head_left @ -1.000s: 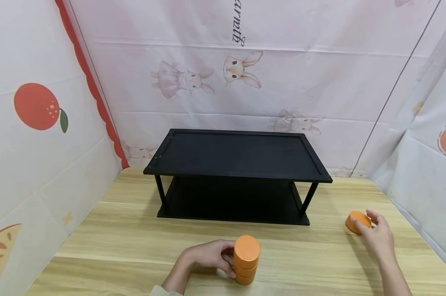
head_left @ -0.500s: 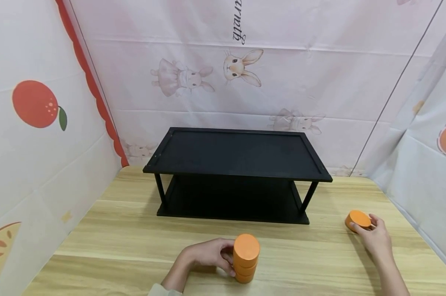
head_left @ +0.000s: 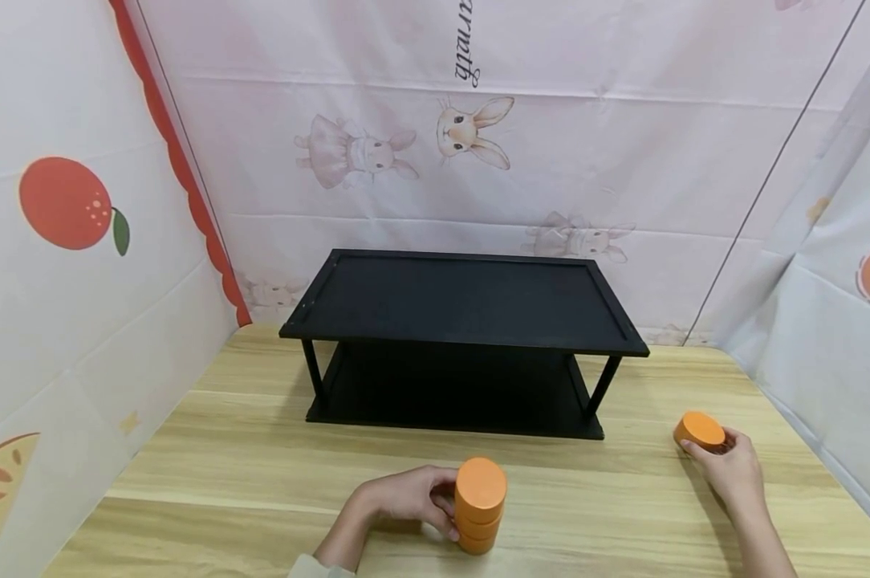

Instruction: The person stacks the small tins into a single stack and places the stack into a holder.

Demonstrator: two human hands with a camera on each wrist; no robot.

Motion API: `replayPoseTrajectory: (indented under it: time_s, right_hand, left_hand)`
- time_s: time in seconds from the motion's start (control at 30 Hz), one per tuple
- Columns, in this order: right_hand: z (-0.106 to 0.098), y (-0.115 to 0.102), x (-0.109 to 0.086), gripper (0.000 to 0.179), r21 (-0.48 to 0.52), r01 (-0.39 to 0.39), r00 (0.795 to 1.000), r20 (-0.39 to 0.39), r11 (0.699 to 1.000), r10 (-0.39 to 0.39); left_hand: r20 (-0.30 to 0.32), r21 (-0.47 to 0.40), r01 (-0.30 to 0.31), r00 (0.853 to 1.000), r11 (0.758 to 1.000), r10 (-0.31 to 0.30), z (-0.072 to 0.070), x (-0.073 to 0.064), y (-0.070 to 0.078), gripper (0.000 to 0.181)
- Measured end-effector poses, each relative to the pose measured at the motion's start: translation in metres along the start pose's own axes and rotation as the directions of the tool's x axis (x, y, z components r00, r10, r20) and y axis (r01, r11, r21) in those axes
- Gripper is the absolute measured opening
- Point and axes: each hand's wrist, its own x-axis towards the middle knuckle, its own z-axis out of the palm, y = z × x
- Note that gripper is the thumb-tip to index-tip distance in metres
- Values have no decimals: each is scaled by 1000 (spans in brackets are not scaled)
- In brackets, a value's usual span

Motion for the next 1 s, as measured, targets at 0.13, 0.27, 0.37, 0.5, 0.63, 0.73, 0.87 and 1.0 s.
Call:
replayPoseTrajectory:
  time_s: [0.13,0.27,0.37,0.5,0.63,0.73,0.87,1.0]
  right_hand:
    - [1,1,-1,78,5,-3,1000,-8,1000,3]
    - [2,2,0,78,-4,-9,1000,-14,1000,9]
    - [2,2,0,77,-9,-8,1000,-23,1000,8]
    - [2,2,0,76,-22,4,999,-35,1000,-4]
    - [2,2,0,74,-28,15,999,-35,1000,-16]
    - [2,2,-1,74,-34,17,999,-39,999,-18]
    - [1,1,-2,75,-41,12,999,-41,999,-14]
    - [1,2,-2,75,-81,25,999,-35,996,-28]
  left_hand:
    - [3,-5,0,1000,1000,0,1,-1,-1,51]
    - [6,-6,2,1000,1000,-2,1,-1,-1,51]
    - [6,-8,3,1000,1000,-3,1,-1,0,51]
    - [8,-11,1,1000,1000,0,0,0,0,51]
    - [11,-14,-4,1000,1000,5,0,-1,0,51]
    - [14,-17,-12,1000,1000,12,0,0,0,52]
    - [18,-18,-21,1000,1000,21,0,0,0,53]
    - [16,-13,-18,1000,1000,18,-1,0,-1,53]
